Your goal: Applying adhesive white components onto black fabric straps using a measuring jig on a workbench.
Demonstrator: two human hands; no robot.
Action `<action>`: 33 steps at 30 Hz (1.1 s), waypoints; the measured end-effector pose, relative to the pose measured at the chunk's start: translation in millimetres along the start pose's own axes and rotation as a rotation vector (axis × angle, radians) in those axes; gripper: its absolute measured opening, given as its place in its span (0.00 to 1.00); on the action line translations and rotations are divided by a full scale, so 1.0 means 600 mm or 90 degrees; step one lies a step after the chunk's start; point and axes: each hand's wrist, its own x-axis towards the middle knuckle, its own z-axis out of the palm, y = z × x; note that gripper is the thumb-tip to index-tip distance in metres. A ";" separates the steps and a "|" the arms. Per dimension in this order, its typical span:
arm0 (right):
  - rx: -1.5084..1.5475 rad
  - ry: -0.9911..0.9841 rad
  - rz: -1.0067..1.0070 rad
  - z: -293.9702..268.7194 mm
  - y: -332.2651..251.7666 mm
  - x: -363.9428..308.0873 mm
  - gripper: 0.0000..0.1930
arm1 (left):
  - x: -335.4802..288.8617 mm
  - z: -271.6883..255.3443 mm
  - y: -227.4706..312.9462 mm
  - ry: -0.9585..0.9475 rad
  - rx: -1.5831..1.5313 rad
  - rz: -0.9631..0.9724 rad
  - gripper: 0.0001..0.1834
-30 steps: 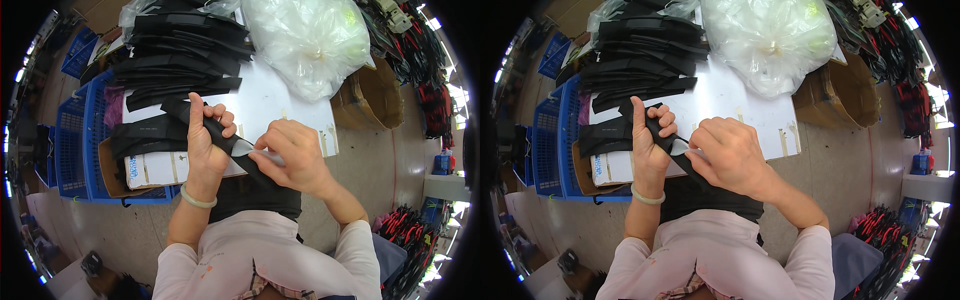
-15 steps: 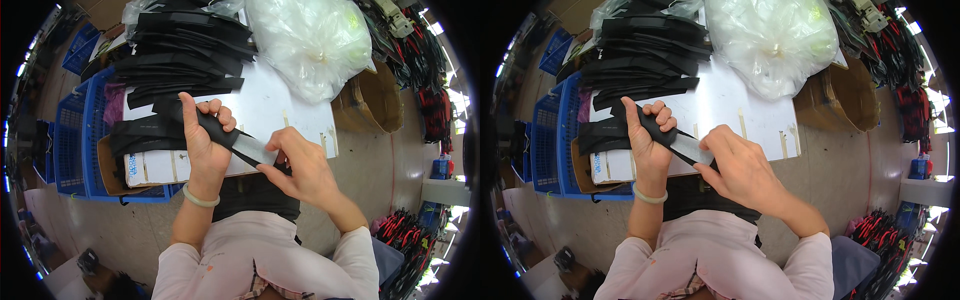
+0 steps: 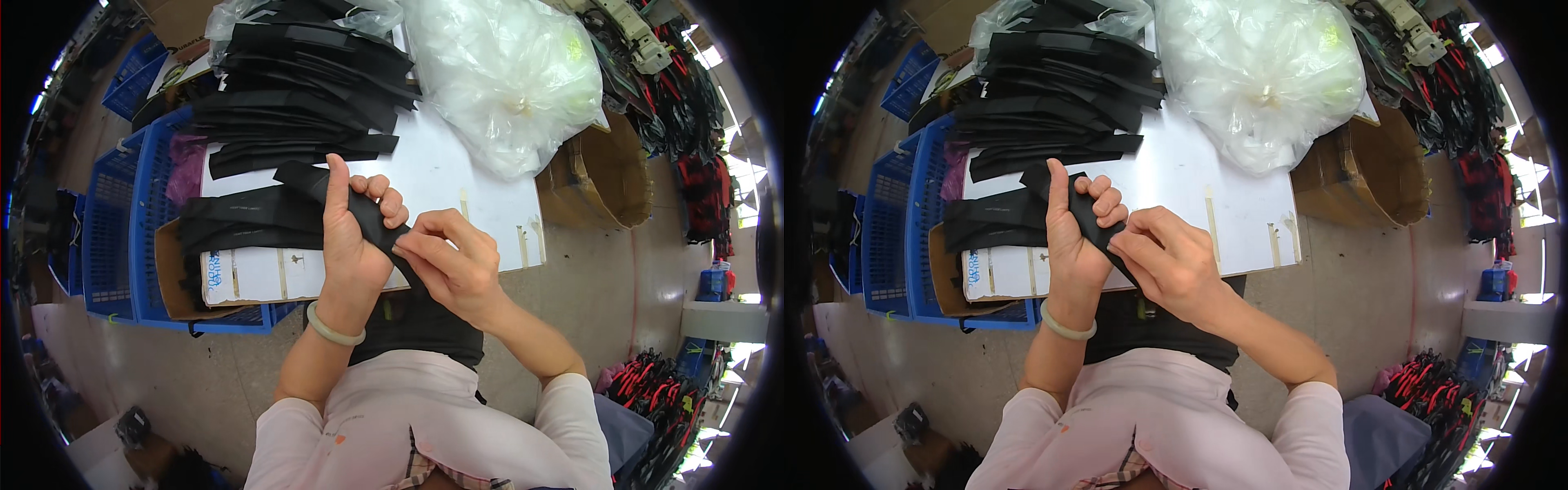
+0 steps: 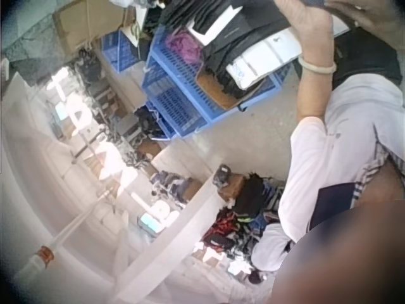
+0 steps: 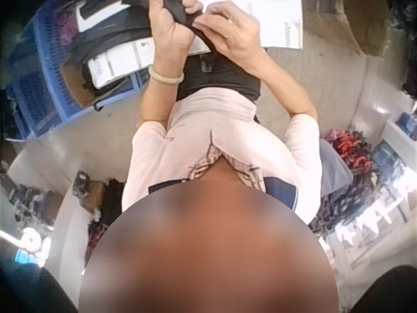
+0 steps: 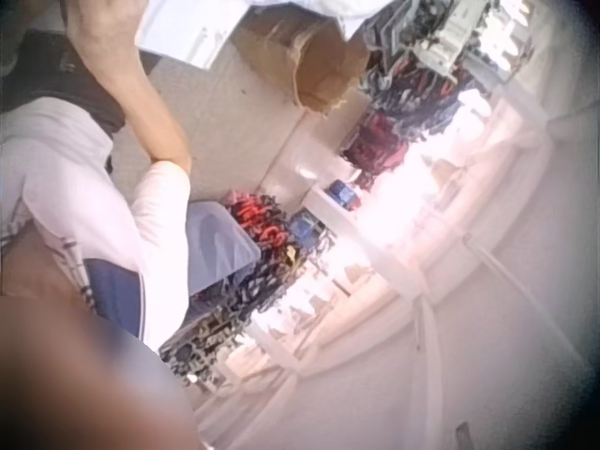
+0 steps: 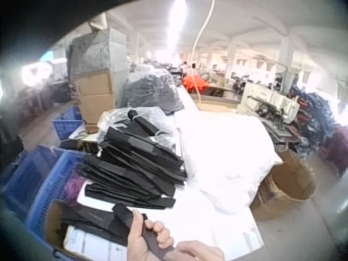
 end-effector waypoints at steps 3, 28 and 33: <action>-0.042 -0.015 0.038 0.005 -0.002 -0.002 0.13 | 0.002 -0.005 0.009 0.011 0.016 0.020 0.24; 0.032 0.080 -0.113 0.042 0.045 -0.086 0.17 | -0.059 0.006 -0.026 -0.341 0.343 0.224 0.18; 0.024 0.095 -0.098 0.044 0.042 -0.087 0.17 | -0.058 0.011 -0.037 -0.320 0.243 0.184 0.18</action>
